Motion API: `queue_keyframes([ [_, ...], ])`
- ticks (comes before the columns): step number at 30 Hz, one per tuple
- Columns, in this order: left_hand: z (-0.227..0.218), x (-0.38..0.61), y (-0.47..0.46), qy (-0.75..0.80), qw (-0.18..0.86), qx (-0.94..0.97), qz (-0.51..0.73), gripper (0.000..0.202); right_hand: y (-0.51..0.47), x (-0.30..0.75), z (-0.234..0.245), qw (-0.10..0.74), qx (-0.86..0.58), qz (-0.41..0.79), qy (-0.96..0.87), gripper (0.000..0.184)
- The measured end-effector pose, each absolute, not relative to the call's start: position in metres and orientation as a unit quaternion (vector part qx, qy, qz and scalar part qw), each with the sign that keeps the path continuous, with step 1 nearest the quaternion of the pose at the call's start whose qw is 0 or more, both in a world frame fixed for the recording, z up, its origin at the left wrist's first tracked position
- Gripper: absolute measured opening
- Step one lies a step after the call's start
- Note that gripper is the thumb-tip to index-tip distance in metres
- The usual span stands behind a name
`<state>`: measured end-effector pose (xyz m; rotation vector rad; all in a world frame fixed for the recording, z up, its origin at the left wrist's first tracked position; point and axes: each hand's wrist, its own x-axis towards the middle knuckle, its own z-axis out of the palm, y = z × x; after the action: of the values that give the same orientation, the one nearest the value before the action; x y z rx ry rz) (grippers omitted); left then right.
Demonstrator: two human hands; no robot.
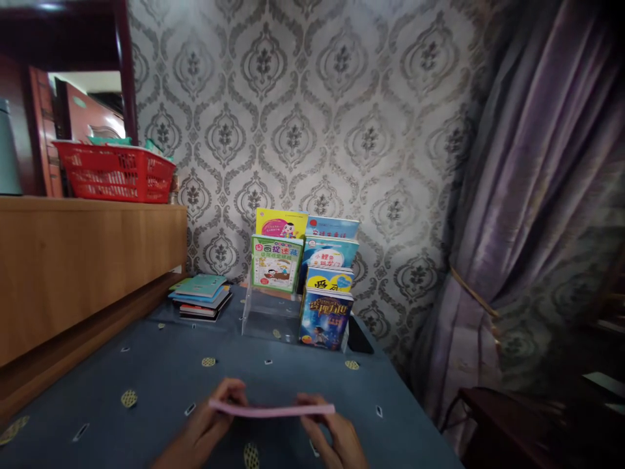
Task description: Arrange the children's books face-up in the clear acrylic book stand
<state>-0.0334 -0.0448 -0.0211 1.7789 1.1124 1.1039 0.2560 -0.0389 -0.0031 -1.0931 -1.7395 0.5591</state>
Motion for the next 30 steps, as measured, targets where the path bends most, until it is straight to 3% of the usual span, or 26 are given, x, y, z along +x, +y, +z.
queue_keyframes([
  [4,-0.004,-0.023,-0.018,0.5,0.398,0.622,0.452,0.051,-0.015,0.248,0.02,0.471,-0.437,0.292,-0.708,0.051],
  [11,0.039,-0.011,0.028,0.455,0.422,0.634,0.461,0.037,0.04,0.231,0.045,0.479,-0.355,0.387,-0.703,0.051],
  [15,0.091,-0.009,0.081,0.406,0.339,0.677,0.512,0.033,0.089,0.232,0.09,0.511,-0.35,0.3,-0.725,0.051],
  [21,0.187,-0.01,0.171,0.371,0.192,0.661,0.623,0.02,0.164,0.224,0.19,0.579,-0.312,0.067,-0.751,0.048],
  [24,0.195,-0.009,0.2,0.367,0.18,0.65,0.641,0.023,0.187,0.219,0.201,0.567,-0.33,0.027,-0.754,0.048],
  [30,0.166,-0.01,0.231,0.392,0.185,0.658,0.615,0.026,0.207,0.218,0.181,0.508,-0.401,0.036,-0.761,0.038],
])
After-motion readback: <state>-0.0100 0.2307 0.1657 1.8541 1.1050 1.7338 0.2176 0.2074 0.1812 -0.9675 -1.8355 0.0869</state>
